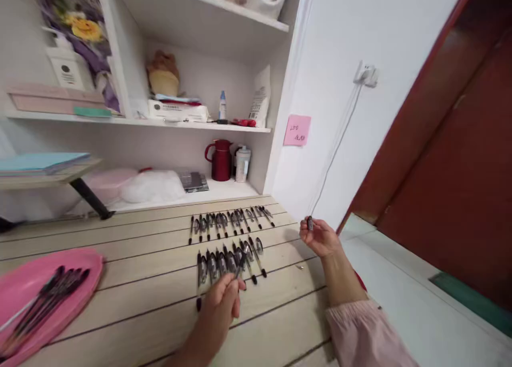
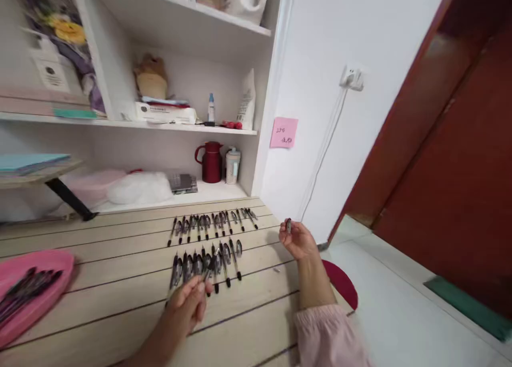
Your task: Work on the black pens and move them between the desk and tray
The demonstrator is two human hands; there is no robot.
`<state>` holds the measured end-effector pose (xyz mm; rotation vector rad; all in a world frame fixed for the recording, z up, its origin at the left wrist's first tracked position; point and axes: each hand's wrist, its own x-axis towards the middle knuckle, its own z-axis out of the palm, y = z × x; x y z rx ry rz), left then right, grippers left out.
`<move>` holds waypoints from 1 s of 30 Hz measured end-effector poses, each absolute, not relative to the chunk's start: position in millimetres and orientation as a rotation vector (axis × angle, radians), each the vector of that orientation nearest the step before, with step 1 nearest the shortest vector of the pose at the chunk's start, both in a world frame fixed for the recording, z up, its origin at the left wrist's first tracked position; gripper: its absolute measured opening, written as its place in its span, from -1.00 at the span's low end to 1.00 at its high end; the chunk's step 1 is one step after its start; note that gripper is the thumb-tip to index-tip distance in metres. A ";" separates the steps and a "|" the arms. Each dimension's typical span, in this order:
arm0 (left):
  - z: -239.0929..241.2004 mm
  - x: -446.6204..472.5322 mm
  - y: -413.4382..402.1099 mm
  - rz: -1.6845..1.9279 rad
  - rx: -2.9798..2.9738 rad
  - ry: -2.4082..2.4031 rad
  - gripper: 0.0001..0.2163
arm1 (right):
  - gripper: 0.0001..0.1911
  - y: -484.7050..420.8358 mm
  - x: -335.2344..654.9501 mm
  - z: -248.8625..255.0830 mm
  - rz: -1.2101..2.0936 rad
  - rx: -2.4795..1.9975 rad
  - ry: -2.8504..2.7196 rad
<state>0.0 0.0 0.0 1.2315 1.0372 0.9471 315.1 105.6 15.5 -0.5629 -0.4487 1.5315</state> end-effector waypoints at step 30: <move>-1.3 4.0 2.3 0.960 1.250 0.981 -0.74 | -0.98 57.2 264.8 -5.3 1.252 -0.850 -0.334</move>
